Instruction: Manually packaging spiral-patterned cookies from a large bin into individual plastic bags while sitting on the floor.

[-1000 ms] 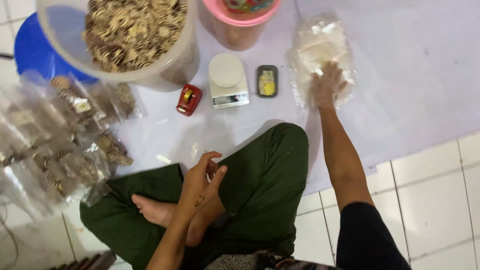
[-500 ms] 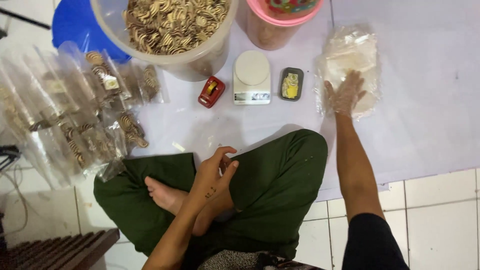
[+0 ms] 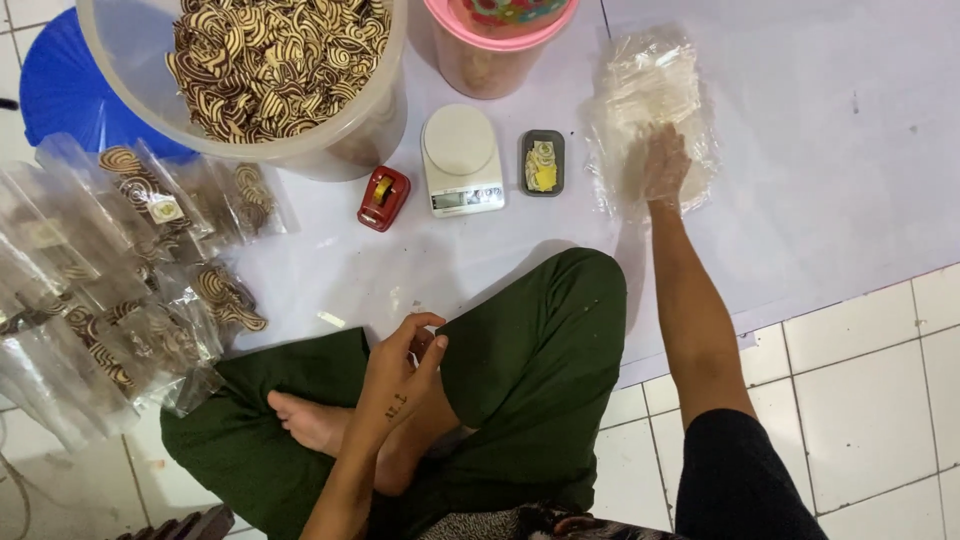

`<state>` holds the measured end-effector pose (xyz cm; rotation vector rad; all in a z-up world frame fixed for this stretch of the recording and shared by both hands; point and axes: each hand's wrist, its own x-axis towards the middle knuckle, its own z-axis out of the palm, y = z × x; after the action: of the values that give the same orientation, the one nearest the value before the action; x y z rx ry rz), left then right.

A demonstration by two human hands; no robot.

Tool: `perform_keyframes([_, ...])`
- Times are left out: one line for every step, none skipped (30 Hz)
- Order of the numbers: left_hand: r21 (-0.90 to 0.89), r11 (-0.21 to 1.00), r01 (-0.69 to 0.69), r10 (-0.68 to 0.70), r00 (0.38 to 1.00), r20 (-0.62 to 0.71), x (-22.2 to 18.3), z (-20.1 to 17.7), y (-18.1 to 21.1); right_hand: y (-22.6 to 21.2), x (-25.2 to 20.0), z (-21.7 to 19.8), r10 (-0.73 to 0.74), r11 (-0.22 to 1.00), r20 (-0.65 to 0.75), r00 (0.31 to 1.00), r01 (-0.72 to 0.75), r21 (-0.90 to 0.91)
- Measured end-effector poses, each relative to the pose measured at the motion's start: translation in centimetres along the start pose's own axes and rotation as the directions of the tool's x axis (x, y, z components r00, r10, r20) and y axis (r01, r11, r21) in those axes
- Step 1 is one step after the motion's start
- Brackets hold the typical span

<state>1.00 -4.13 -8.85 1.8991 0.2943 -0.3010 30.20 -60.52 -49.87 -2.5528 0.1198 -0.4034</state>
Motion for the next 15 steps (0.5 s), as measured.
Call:
perform_keyframes([0.003,1.000,-0.006,0.006,1.000,-0.001,-0.1,-0.1,0.0,2.1,8.0,8.1,-0.437,0.846,-0.059,0.898,0.387,-0.367])
perform_keyframes([0.003,1.000,-0.005,0.005,1.000,-0.002,-0.1,-0.2,0.0,-0.1,1.9,2.0,-0.437,0.846,-0.059,0.898,0.388,-0.366])
perform_keyframes([0.004,1.000,-0.006,0.006,1.000,0.001,-0.1,-0.4,0.0,-6.0,2.8,-3.3,-0.201,0.978,-0.186,0.962,0.209,0.025])
perform_keyframes([0.005,1.000,-0.006,0.006,1.000,0.003,-0.1,-0.6,0.0,-16.2,7.1,-6.0,0.073,0.904,-0.205,0.976,0.022,0.427])
perform_keyframes([0.005,1.000,-0.009,0.009,1.000,-0.003,-0.1,-0.7,-0.1,-20.3,6.8,-8.9,0.068,0.902,-0.207,0.976,0.028,0.430])
perform_keyframes([-0.006,1.000,-0.008,0.007,1.000,-0.018,-0.1,-0.8,-0.1,-24.3,6.4,-11.7,0.046,0.897,-0.208,0.977,0.052,0.440])
perform_keyframes([-0.019,1.000,-0.007,0.007,0.999,-0.031,-0.2,-0.8,-0.2,-28.3,6.0,-14.8,0.022,0.891,-0.211,0.977,0.077,0.447])
perform_keyframes([-0.022,1.000,-0.012,0.011,0.999,-0.036,-0.2,-0.9,-0.1,-31.0,5.0,-17.0,0.015,0.890,-0.214,0.977,0.084,0.448])
perform_keyframes([-0.050,0.999,-0.012,0.010,0.999,-0.040,-0.3,-0.9,0.0,-33.7,4.3,-19.1,0.062,0.836,-0.009,0.998,-0.047,0.546])
perform_keyframes([-0.078,0.997,-0.012,0.008,0.999,-0.044,-0.3,-1.0,0.1,-36.5,3.5,-21.3,0.081,0.771,0.202,0.976,-0.190,0.608])
perform_keyframes([-0.083,0.996,-0.015,0.010,0.998,-0.058,-0.4,-1.1,0.8,-39.1,2.6,-23.6,0.066,0.771,0.204,0.977,-0.180,0.611])
perform_keyframes([-0.110,0.994,-0.022,0.017,0.999,-0.046,-0.5,-1.3,1.5,-41.8,1.5,-25.9,-0.071,0.681,0.346,0.935,-0.208,0.702])
perform_keyframes([-0.134,0.991,-0.030,0.025,0.999,-0.039,-0.6,-1.6,2.1,-44.6,0.4,-28.1,-0.229,0.581,0.458,0.859,-0.257,0.772])
perform_keyframes([-0.136,0.990,-0.034,0.026,0.998,-0.058,-0.7,-2.0,2.9,-45.9,-0.4,-28.8,-0.247,0.579,0.458,0.854,-0.249,0.777])
perform_keyframes([-0.150,0.985,-0.089,0.081,0.995,-0.058,-0.8,-2.4,3.7,-47.2,-1.2,-29.4,-0.294,0.675,0.473,0.830,-0.170,0.718])
